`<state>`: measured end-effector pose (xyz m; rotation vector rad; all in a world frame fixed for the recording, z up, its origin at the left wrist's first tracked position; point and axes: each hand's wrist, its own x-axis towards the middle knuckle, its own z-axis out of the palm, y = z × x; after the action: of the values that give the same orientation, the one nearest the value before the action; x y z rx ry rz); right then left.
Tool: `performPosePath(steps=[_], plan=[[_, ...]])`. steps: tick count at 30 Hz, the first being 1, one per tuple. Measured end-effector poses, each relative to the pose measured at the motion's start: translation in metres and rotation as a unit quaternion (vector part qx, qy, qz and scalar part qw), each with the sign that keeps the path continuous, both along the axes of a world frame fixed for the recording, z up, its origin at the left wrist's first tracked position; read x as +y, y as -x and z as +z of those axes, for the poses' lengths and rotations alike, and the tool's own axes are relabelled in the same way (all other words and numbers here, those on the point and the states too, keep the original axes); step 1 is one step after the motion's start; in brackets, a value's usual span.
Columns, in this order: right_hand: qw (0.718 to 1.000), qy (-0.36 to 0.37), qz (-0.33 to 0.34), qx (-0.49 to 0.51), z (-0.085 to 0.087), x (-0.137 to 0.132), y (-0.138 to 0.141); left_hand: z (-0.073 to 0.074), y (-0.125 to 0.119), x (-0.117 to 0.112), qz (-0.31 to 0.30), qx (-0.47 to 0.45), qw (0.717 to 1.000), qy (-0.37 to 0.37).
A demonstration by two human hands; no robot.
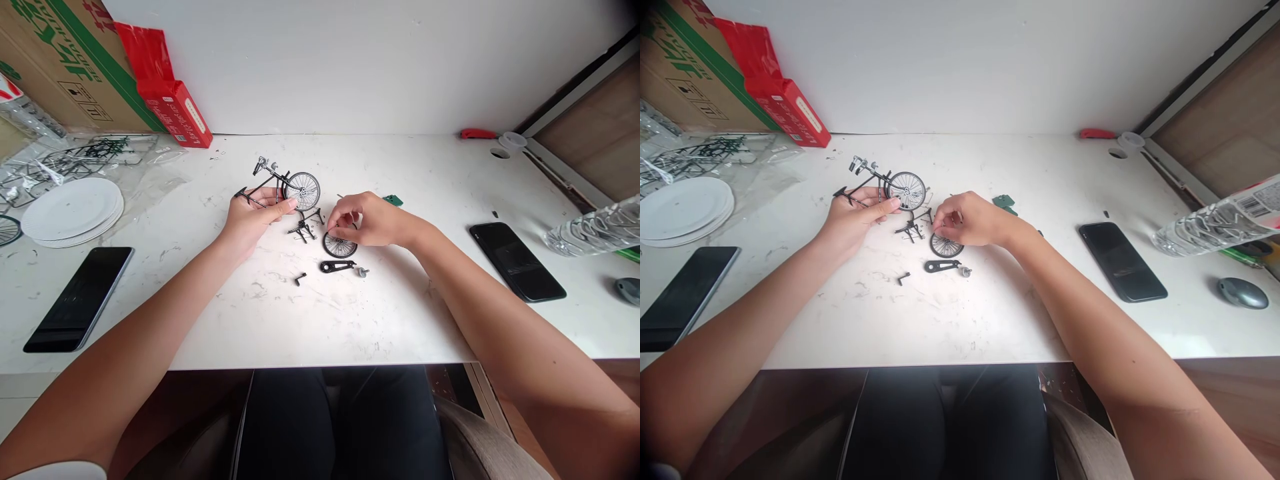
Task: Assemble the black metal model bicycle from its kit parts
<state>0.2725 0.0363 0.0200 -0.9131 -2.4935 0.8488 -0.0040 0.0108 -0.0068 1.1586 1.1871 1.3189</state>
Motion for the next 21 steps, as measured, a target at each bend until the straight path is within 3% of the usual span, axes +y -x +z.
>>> performPosePath(steps=[3, 8, 14, 21], plan=[[0.998, 0.059, 0.012, -0.011, 0.006, -0.003, -0.001, -0.001, 0.0, 0.0, -0.006, 0.004, 1.0, -0.002], [0.997, 0.069, 0.005, -0.027, 0.007, -0.006, 0.005, 0.002, 0.001, 0.0, -0.007, 0.004, 1.0, -0.006], [0.999, 0.007, 0.009, -0.053, 0.012, -0.015, 0.012, 0.005, 0.0, 0.0, 0.007, 0.005, 1.0, 0.007], [0.99, -0.098, -0.079, 0.067, -0.003, -0.014, 0.02, 0.001, -0.002, -0.002, -0.009, 0.006, 1.0, -0.002]])
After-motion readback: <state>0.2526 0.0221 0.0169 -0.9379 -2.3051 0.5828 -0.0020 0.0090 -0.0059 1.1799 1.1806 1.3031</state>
